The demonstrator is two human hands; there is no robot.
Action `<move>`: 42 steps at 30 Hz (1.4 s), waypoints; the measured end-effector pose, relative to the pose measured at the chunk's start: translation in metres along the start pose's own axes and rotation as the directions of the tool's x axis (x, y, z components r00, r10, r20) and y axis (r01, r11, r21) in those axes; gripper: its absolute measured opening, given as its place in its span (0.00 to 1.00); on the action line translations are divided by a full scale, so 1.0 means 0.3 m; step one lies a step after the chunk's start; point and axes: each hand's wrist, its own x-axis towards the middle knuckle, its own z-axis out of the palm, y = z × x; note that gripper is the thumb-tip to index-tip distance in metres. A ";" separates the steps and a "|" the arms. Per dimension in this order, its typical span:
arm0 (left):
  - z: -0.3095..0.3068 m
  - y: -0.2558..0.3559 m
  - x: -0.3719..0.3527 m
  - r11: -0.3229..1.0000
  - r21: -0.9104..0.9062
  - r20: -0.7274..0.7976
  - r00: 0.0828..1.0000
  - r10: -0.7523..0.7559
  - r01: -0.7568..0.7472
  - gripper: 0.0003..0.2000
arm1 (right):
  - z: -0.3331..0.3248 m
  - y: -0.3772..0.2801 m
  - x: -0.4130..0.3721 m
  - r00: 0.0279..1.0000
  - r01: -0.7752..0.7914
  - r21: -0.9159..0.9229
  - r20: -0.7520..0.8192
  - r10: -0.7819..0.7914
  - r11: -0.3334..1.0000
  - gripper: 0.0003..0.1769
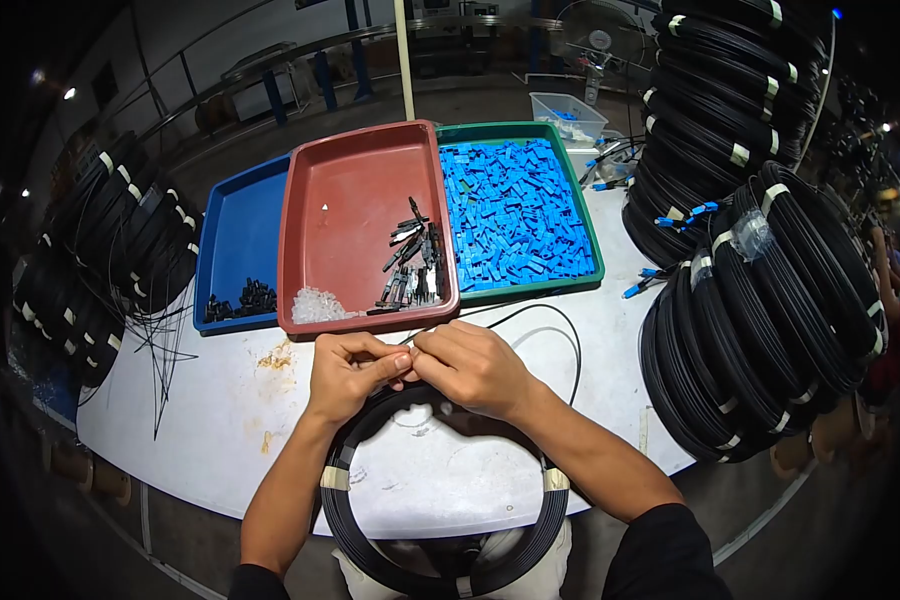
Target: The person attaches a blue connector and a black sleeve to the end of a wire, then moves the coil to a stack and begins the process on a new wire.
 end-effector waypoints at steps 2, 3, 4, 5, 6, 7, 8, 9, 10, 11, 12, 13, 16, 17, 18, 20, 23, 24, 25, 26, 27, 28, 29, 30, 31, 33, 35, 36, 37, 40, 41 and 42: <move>0.014 0.001 0.002 0.870 0.364 0.040 0.939 0.341 -0.332 0.09 | 0.000 0.002 -0.003 0.997 -0.073 0.055 -0.024 0.074 0.996 0.09; 0.017 0.002 0.003 0.513 0.644 0.194 0.771 0.607 -0.567 0.09 | -0.001 0.007 -0.005 0.997 -0.074 0.053 -0.027 0.076 0.996 0.09; 0.004 0.001 0.005 0.309 0.676 0.399 0.684 0.611 -0.669 0.10 | -0.004 0.014 -0.007 0.862 -0.505 0.344 0.248 0.442 0.792 0.06; -0.008 -0.001 0.005 0.096 0.653 0.587 0.582 0.563 -0.751 0.11 | -0.008 0.022 -0.013 0.556 -0.829 0.438 0.583 0.593 0.346 0.06; -0.001 0.014 0.003 0.049 0.654 0.589 0.549 0.593 -0.755 0.12 | -0.007 0.038 -0.007 0.522 -0.827 0.543 0.644 0.559 0.146 0.04; 0.007 0.030 0.005 -0.001 0.656 0.590 0.512 0.625 -0.755 0.12 | -0.012 0.035 -0.004 0.523 -0.827 0.541 0.642 0.561 0.153 0.04; 0.001 0.034 0.009 0.132 0.675 0.503 0.584 0.637 -0.726 0.12 | -0.016 0.016 -0.002 0.584 -0.792 0.548 0.548 0.599 0.271 0.04; -0.005 0.034 0.010 0.267 0.680 0.411 0.656 0.633 -0.683 0.13 | -0.019 -0.009 0.012 0.640 -0.751 0.538 0.451 0.621 0.383 0.04; 0.001 0.013 0.012 0.409 0.682 0.247 0.718 0.651 -0.606 0.08 | -0.010 -0.027 0.017 0.788 -0.609 0.447 0.241 0.567 0.655 0.04; 0.008 0.004 0.002 0.565 0.671 0.090 0.809 0.581 -0.480 0.07 | 0.022 -0.022 0.004 0.881 -0.456 0.395 0.076 0.467 0.797 0.05; 0.014 0.006 -0.002 0.860 0.445 -0.060 0.950 0.306 -0.249 0.07 | 0.020 -0.010 -0.003 0.948 -0.318 0.243 0.048 0.316 0.916 0.05; 0.014 0.011 -0.003 0.988 0.150 -0.113 0.993 -0.028 0.045 0.08 | 0.012 0.001 -0.002 0.987 -0.155 0.079 0.043 0.152 0.985 0.06; 0.015 0.021 0.000 0.990 -0.048 -0.031 0.990 -0.136 0.135 0.07 | -0.010 -0.013 0.011 0.999 -0.044 -0.018 0.006 0.044 0.999 0.07; 0.021 0.020 -0.005 0.990 -0.048 -0.028 0.990 -0.136 0.135 0.07 | -0.004 -0.014 0.004 0.999 -0.046 -0.021 0.006 0.046 0.999 0.07; 0.028 0.017 -0.012 0.898 0.376 0.006 0.970 0.243 -0.228 0.08 | 0.009 -0.015 -0.006 0.953 -0.303 0.171 0.061 0.297 0.937 0.05; 0.001 0.025 0.000 0.212 0.714 0.533 0.714 0.454 -0.667 0.09 | -0.002 0.003 -0.008 0.676 -0.737 0.398 0.412 0.611 0.546 0.03; 0.009 0.031 0.009 0.018 0.674 0.569 0.534 0.626 -0.739 0.14 | 0.004 0.044 -0.031 0.528 -0.813 0.563 0.609 0.592 0.146 0.05; 0.003 0.035 0.010 0.109 0.683 0.502 0.573 0.647 -0.722 0.11 | -0.003 0.028 -0.017 0.527 -0.815 0.561 0.612 0.590 0.146 0.05; -0.001 0.036 0.006 0.203 0.685 0.431 0.614 0.661 -0.700 0.09 | -0.009 0.000 0.000 0.727 -0.676 0.529 0.361 0.584 0.514 0.06; 0.010 0.021 -0.003 0.399 0.704 0.221 0.714 0.664 -0.588 0.08 | -0.006 -0.021 0.009 0.886 -0.459 0.377 0.118 0.449 0.805 0.06; 0.021 0.037 -0.016 0.670 0.630 0.033 0.875 0.482 -0.393 0.07 | 0.015 -0.022 0.003 0.939 -0.335 0.301 0.025 0.343 0.893 0.08; 0.026 0.047 -0.016 0.921 0.354 -0.087 0.974 0.207 -0.164 0.06 | 0.007 -0.013 0.002 0.980 -0.198 0.179 0.027 0.196 0.964 0.08; 0.027 0.052 -0.012 0.994 0.021 -0.101 0.989 -0.106 0.109 0.05 | -0.005 -0.004 0.005 0.998 -0.049 0.053 0.046 0.047 0.997 0.09; 0.028 0.045 -0.012 0.994 0.020 -0.100 0.989 -0.106 0.108 0.05 | -0.005 -0.005 0.003 0.998 -0.050 0.051 0.047 0.047 0.997 0.09; 0.029 0.031 -0.015 0.990 0.138 -0.083 0.996 -0.023 0.034 0.05 | -0.003 -0.009 -0.002 0.994 -0.104 0.064 0.042 0.102 0.992 0.08; 0.019 0.013 -0.008 0.630 0.620 0.126 0.852 0.508 -0.468 0.08 | 0.008 -0.003 -0.013 0.987 -0.156 0.077 0.038 0.153 0.985 0.07; -0.033 0.012 0.005 0.174 0.647 0.604 0.639 0.476 -0.742 0.11 | 0.024 0.012 -0.033 0.590 -0.807 0.382 0.532 0.607 0.450 0.05; -0.030 0.023 0.011 0.174 0.644 0.606 0.636 0.478 -0.745 0.11 | 0.002 0.012 -0.014 0.527 -0.841 0.464 0.586 0.615 0.279 0.05; -0.024 0.039 0.013 0.181 0.641 0.586 0.628 0.512 -0.746 0.14 | -0.008 0.003 -0.006 0.526 -0.842 0.461 0.583 0.619 0.281 0.05; -0.027 -0.002 0.021 0.429 0.640 0.330 0.731 0.597 -0.638 0.13 | 0.004 -0.033 0.007 0.798 -0.601 0.361 0.229 0.557 0.713 0.05; -0.023 -0.017 0.015 0.558 0.618 0.179 0.790 0.586 -0.554 0.11 | 0.012 -0.028 0.003 0.798 -0.601 0.366 0.232 0.556 0.711 0.05; -0.009 0.033 -0.005 0.855 0.493 -0.004 0.982 0.187 -0.161 0.08 | 0.018 -0.014 0.001 0.931 -0.365 0.248 0.098 0.351 0.898 0.08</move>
